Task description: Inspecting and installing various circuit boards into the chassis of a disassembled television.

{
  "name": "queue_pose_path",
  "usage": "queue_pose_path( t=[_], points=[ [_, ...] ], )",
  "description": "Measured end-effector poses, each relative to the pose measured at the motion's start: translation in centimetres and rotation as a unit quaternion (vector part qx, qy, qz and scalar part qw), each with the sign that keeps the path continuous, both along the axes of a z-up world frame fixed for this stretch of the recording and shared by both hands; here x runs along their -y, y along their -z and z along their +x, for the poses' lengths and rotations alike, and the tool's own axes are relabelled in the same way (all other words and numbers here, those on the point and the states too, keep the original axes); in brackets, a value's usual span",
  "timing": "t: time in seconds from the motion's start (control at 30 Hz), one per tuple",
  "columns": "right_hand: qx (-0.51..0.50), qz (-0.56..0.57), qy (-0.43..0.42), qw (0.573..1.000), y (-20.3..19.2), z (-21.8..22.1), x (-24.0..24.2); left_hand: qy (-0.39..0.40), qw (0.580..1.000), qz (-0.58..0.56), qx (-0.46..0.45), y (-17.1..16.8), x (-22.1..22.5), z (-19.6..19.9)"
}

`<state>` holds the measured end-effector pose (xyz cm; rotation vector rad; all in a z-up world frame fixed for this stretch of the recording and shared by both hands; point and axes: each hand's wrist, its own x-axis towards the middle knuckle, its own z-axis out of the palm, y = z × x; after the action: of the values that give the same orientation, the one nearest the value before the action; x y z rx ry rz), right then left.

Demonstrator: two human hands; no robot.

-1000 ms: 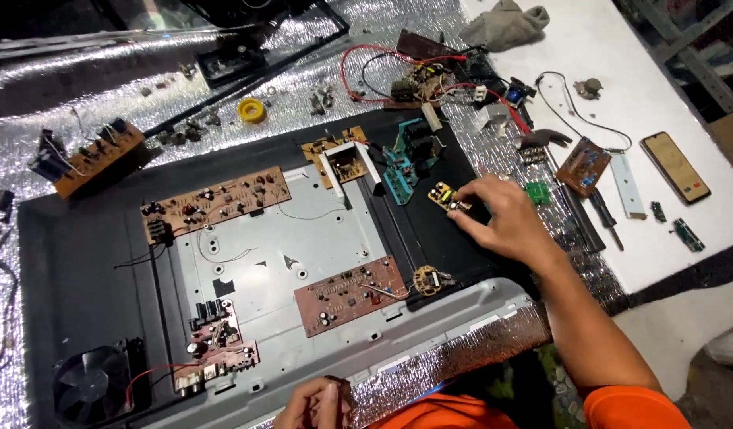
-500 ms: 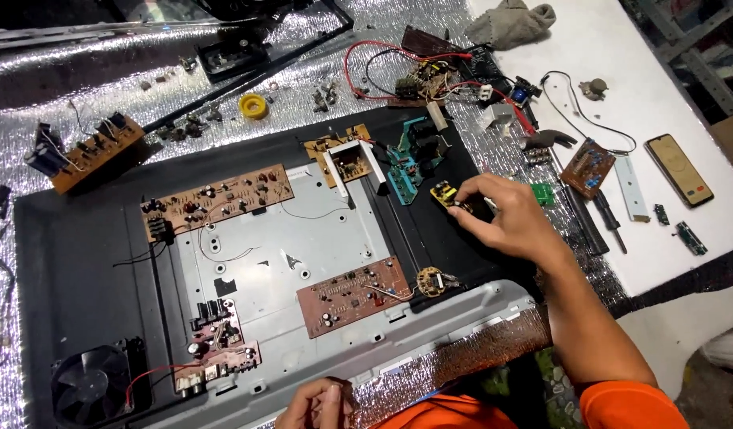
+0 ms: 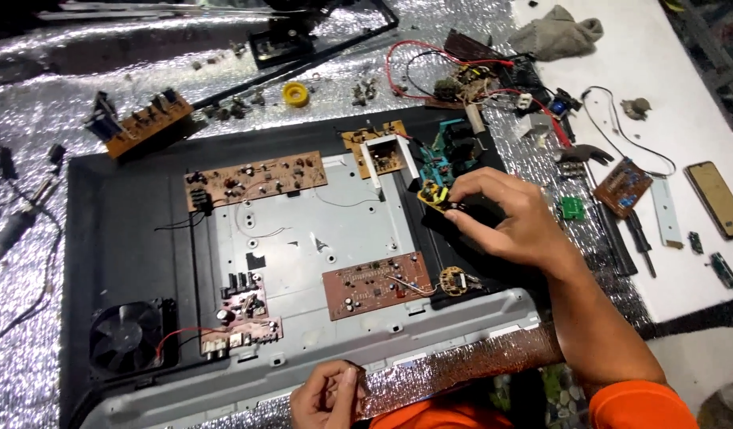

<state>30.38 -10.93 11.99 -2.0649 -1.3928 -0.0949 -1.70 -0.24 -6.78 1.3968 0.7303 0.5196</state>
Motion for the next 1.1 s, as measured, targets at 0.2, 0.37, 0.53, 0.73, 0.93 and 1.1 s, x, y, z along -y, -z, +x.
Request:
queue_pose_path(
  t=[0.2, 0.37, 0.53, 0.73, 0.93, 1.1],
  points=[
    [-0.003, 0.015, -0.072, 0.997, -0.9, -1.2, -4.2, 0.020, 0.999, -0.029, 0.029, -0.4, -0.2, 0.3],
    [0.058, 0.005, -0.070, 0.996, -0.2, -1.4, -6.6, 0.029, 0.997, -0.009, 0.067, -2.0, -0.4, 0.7],
    [0.122, -0.019, -0.061, 0.990, 1.0, 0.1, -8.9, 0.048, 0.996, -0.006, 0.076, -1.8, -0.4, 0.9],
    [0.131, -0.103, -0.012, 0.986, 1.7, 1.5, -12.4, 0.044, 0.995, 0.000, 0.085, -2.1, -0.4, 0.8],
    [0.179, -0.126, -0.021, 0.975, 3.6, 2.6, -15.1, 0.043, 0.995, 0.007, 0.094, -1.9, -0.3, 0.7],
    [0.193, -0.168, -0.011, 0.967, 4.6, 2.6, -16.3, 0.042, 0.996, 0.011, 0.081, -1.7, -0.2, 0.7]
  ],
)
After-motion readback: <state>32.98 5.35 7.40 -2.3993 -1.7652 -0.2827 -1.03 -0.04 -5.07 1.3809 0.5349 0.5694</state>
